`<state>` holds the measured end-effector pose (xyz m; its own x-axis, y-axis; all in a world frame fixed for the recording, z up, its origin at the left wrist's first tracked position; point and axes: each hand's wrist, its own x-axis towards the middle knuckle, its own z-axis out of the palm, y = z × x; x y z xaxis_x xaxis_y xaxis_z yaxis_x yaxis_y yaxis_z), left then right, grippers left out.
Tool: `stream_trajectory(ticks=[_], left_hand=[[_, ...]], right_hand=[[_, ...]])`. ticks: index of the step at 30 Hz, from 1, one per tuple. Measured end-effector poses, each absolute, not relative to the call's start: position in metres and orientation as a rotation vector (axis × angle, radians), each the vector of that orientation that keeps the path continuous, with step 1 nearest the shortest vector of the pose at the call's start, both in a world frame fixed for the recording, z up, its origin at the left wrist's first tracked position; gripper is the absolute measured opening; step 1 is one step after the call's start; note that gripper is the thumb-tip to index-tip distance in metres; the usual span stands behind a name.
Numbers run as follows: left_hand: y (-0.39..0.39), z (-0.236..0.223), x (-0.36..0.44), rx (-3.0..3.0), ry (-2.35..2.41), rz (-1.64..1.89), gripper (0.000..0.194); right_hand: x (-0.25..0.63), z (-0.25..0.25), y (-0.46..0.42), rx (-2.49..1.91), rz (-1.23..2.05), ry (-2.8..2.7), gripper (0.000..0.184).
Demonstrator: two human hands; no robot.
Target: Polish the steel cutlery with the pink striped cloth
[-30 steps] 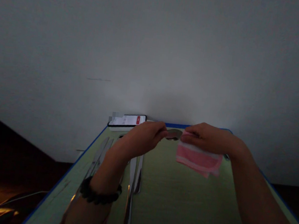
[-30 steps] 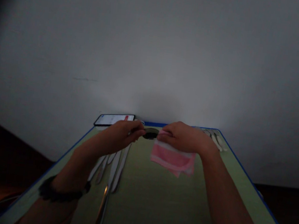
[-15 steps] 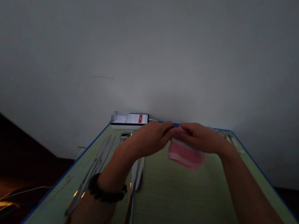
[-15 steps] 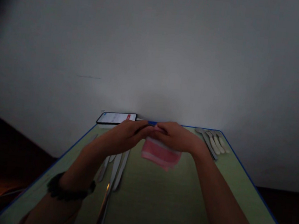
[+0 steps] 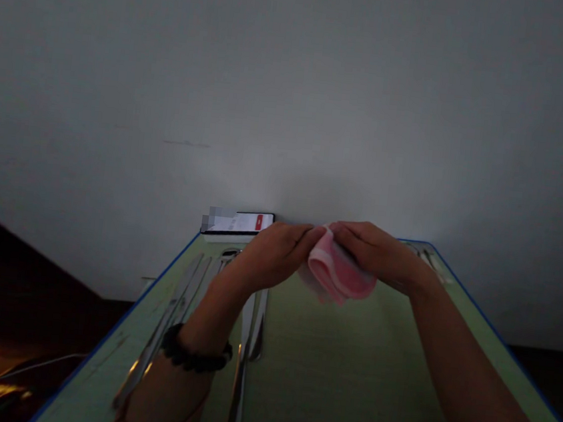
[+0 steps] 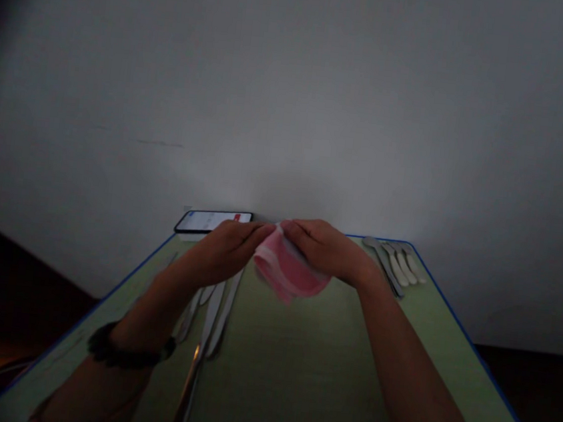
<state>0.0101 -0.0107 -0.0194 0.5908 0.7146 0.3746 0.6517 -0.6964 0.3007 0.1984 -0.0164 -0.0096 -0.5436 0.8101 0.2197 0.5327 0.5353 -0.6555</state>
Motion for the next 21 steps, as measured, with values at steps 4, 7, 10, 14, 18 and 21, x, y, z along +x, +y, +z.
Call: stream_trajectory(ticks=[4, 7, 10, 14, 18, 21], left_hand=[[-0.011, -0.019, 0.008, 2.667, 1.175, 0.730, 0.044], [-0.011, -0.021, 0.005, 2.630, 1.183, 0.697, 0.045], [-0.008, -0.024, 0.001, 2.623, 1.183, 0.734, 0.044], [-0.005, -0.027, -0.002, 2.643, 1.169, 0.762, 0.042], [-0.007, -0.023, 0.000, 2.644, 1.187, 0.725, 0.043], [-0.007, -0.020, 0.001, 2.677, 1.197, 0.747, 0.042]], right_hand=[[0.201, -0.010, -0.018, -1.119, 0.787, -2.311, 0.035], [0.206, -0.012, -0.016, -1.195, 0.828, -2.438, 0.032], [0.213, -0.012, -0.015, -1.266, 0.874, -2.521, 0.033], [0.213, -0.010, -0.016, -1.215, 0.842, -2.422, 0.041], [0.202, -0.009, -0.018, -1.171, 0.748, -2.325, 0.044], [0.194, -0.012, -0.017, -1.124, 0.732, -2.315, 0.044]])
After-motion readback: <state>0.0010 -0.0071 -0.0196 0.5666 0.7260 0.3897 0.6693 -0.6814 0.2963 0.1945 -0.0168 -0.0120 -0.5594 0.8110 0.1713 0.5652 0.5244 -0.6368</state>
